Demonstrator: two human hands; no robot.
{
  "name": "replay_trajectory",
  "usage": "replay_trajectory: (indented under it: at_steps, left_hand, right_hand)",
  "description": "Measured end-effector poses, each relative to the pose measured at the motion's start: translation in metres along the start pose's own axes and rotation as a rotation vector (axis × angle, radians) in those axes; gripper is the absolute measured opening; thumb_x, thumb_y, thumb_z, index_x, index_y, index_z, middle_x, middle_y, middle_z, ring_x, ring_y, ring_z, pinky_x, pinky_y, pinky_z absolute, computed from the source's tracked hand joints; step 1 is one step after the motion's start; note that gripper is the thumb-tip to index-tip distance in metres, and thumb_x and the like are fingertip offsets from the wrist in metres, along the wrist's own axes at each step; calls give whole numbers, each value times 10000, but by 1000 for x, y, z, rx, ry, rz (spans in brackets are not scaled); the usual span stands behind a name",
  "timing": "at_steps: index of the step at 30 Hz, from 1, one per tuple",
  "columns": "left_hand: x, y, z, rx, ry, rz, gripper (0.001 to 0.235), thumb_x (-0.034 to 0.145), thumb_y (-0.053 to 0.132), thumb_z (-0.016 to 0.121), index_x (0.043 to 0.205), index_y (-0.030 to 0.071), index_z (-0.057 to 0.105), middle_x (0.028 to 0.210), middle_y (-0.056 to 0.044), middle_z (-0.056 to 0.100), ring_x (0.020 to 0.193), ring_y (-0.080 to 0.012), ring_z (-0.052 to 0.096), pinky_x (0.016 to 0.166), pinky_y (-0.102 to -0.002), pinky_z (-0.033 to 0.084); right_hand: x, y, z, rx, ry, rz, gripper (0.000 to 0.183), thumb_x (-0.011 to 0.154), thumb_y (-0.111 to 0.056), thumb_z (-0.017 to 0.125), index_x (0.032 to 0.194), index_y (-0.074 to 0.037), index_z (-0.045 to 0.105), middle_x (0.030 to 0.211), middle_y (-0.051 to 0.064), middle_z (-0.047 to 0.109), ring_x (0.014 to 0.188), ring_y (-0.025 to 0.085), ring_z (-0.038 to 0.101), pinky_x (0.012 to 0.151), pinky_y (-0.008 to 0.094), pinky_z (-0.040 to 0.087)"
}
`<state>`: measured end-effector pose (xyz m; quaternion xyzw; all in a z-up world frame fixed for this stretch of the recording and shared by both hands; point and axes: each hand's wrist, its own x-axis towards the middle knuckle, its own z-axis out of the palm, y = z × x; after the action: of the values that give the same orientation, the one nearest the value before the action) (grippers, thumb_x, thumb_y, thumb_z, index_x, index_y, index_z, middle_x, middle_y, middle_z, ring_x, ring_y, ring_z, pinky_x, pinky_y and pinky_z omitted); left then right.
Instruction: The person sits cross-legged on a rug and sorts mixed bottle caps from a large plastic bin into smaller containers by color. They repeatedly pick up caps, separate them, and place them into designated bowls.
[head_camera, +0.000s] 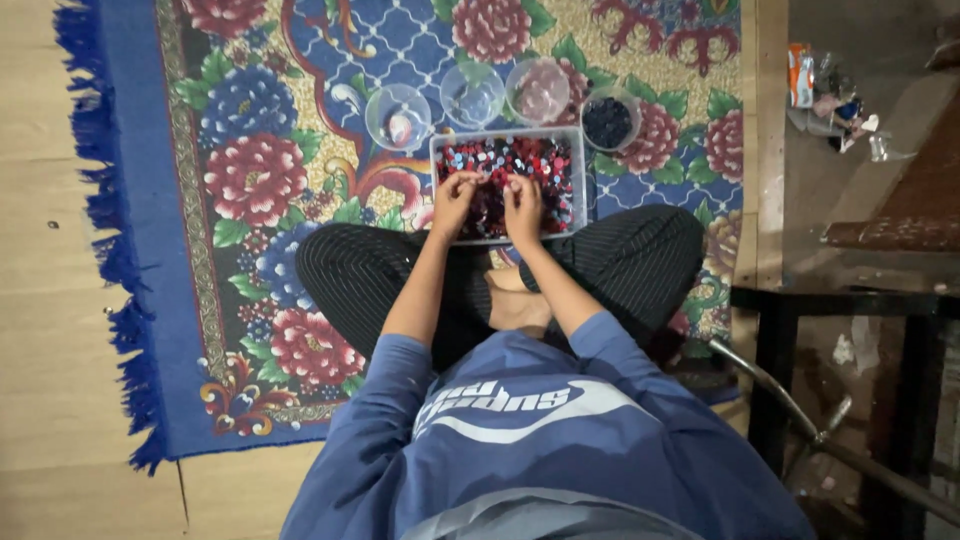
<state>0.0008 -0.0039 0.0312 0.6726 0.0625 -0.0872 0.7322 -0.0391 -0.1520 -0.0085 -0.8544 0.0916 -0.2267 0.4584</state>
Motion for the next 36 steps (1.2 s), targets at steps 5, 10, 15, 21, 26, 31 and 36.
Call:
replay_trajectory:
  at_steps: [5, 10, 15, 21, 26, 31, 36]
  left_hand:
    - [9, -48, -6, 234, -21, 83, 162, 891, 161, 769, 1049, 196, 787, 945, -70, 777, 920, -216, 713, 871, -353, 552]
    - [4, -43, -11, 595, -82, 262, 234, 847, 199, 811, 1066, 251, 748, 1125, 1, 727, 1053, -284, 661, 985, -419, 502]
    - [-4, -28, -7, 900, -173, 345, 414, 838, 301, 833, 1228, 302, 696, 1244, 8, 584, 1096, -314, 594, 955, -455, 543]
    - [-8, -23, -3, 1074, -166, 362, 286, 917, 266, 756, 1200, 303, 728, 1212, 11, 543, 1105, -327, 577, 892, -452, 574]
    - [-3, -39, -5, 1157, -130, 396, 202, 882, 312, 783, 1084, 315, 771, 1149, 63, 577, 1056, -270, 576, 853, -394, 567]
    - [2, -52, -6, 1188, -124, 453, 147, 864, 309, 790, 1008, 324, 768, 1102, 87, 606, 1037, -245, 578, 815, -362, 564]
    - [0, -47, -7, 1186, -163, 508, 126, 832, 335, 818, 941, 303, 764, 1029, 79, 637, 1023, -236, 584, 799, -352, 560]
  right_hand:
    - [-1, 4, 1, 13, 54, 61, 209, 919, -9, 711, 1094, -123, 707, 905, 87, 608, 855, 320, 670, 743, 388, 570]
    - [0, 7, 1, 18, 85, 98, 167, 938, -52, 717, 1070, -153, 723, 898, 56, 608, 854, 289, 672, 753, 361, 572]
    - [0, 15, 2, 46, 105, 118, 164, 930, -58, 724, 1069, -144, 722, 908, 81, 610, 882, 318, 657, 811, 394, 540]
    - [-2, 24, 6, 14, 0, 111, 153, 913, -84, 755, 1035, -173, 734, 897, 49, 624, 869, 299, 670, 793, 394, 540]
    - [-2, 12, 6, -25, -92, 77, 170, 873, -87, 778, 1003, -195, 756, 874, 40, 661, 835, 297, 701, 765, 403, 565]
    - [-3, 20, 9, -39, -107, 119, 178, 870, -102, 788, 1011, -208, 768, 878, 36, 696, 810, 281, 727, 733, 378, 580]
    - [-5, 27, 14, -25, -104, 217, 177, 850, -104, 809, 1006, -179, 776, 880, 65, 753, 772, 276, 753, 669, 369, 594]
